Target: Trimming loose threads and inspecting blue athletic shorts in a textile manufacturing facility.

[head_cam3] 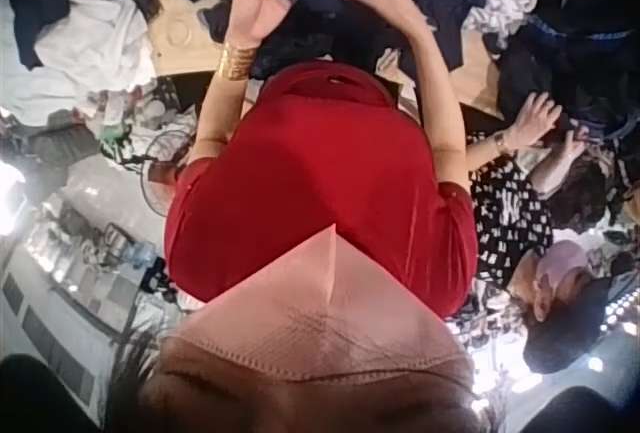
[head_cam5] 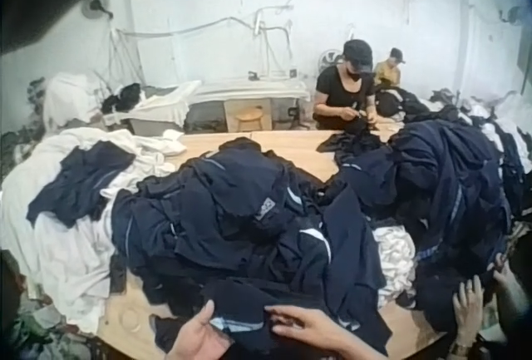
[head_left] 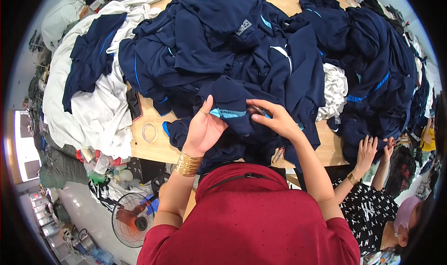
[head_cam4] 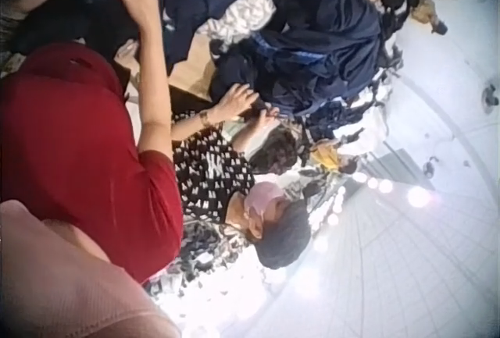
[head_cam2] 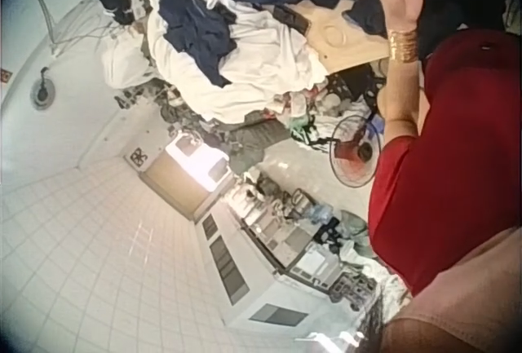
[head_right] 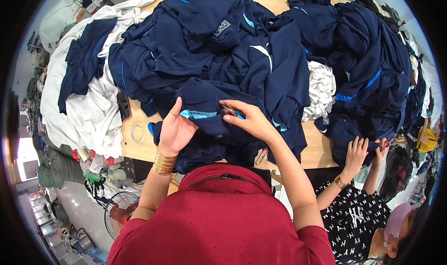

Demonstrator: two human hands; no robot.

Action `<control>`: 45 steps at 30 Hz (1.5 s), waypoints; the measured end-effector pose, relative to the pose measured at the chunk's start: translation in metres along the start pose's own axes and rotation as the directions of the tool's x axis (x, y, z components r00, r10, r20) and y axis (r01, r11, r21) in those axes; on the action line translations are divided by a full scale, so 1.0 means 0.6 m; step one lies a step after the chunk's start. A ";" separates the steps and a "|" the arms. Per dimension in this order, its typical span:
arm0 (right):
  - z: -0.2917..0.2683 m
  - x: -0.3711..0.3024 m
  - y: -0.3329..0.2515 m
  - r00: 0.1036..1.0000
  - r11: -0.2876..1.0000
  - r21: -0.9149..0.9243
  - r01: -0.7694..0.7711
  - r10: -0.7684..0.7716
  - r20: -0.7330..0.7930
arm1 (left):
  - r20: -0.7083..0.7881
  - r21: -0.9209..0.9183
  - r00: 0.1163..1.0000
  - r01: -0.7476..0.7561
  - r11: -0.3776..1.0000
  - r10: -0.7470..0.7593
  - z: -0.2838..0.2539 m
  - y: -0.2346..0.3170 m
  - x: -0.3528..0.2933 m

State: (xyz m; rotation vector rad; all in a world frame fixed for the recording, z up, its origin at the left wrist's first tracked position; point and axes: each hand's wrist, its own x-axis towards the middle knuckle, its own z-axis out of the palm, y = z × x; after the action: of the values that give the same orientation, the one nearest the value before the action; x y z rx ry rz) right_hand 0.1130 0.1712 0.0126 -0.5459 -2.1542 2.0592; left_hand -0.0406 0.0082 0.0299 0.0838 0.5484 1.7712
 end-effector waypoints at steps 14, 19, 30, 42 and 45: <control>0.030 -0.104 -0.028 0.985 0.945 -0.293 0.144 -0.166 -0.050 | -0.069 -0.309 0.987 -0.156 0.938 0.142 0.021 -0.006 0.042; 0.069 -0.055 -0.074 0.866 0.931 -0.335 0.147 -0.285 -0.410 | 0.098 -0.257 0.989 -0.086 0.963 0.114 0.024 -0.025 0.053; -0.251 -0.008 -0.011 0.432 0.966 -0.259 0.019 -0.242 -0.869 | -0.114 0.936 0.872 -0.066 0.347 0.476 -0.073 0.114 -0.070; 0.123 0.038 -0.001 0.930 0.872 -0.468 -0.145 -0.041 -0.366 | 0.221 0.878 0.930 -0.058 -0.476 0.295 -0.111 -0.026 -0.104; 0.133 0.061 0.030 0.928 0.859 -0.453 -0.238 0.063 -0.368 | 0.262 0.923 0.949 -0.192 -0.334 0.175 -0.087 -0.039 -0.103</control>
State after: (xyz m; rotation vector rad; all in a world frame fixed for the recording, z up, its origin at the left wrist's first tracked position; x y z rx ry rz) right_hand 0.0564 0.1081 -0.0170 -1.0747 -2.4621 1.3108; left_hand -0.0202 -0.0620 -0.0117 1.5202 2.0708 0.9709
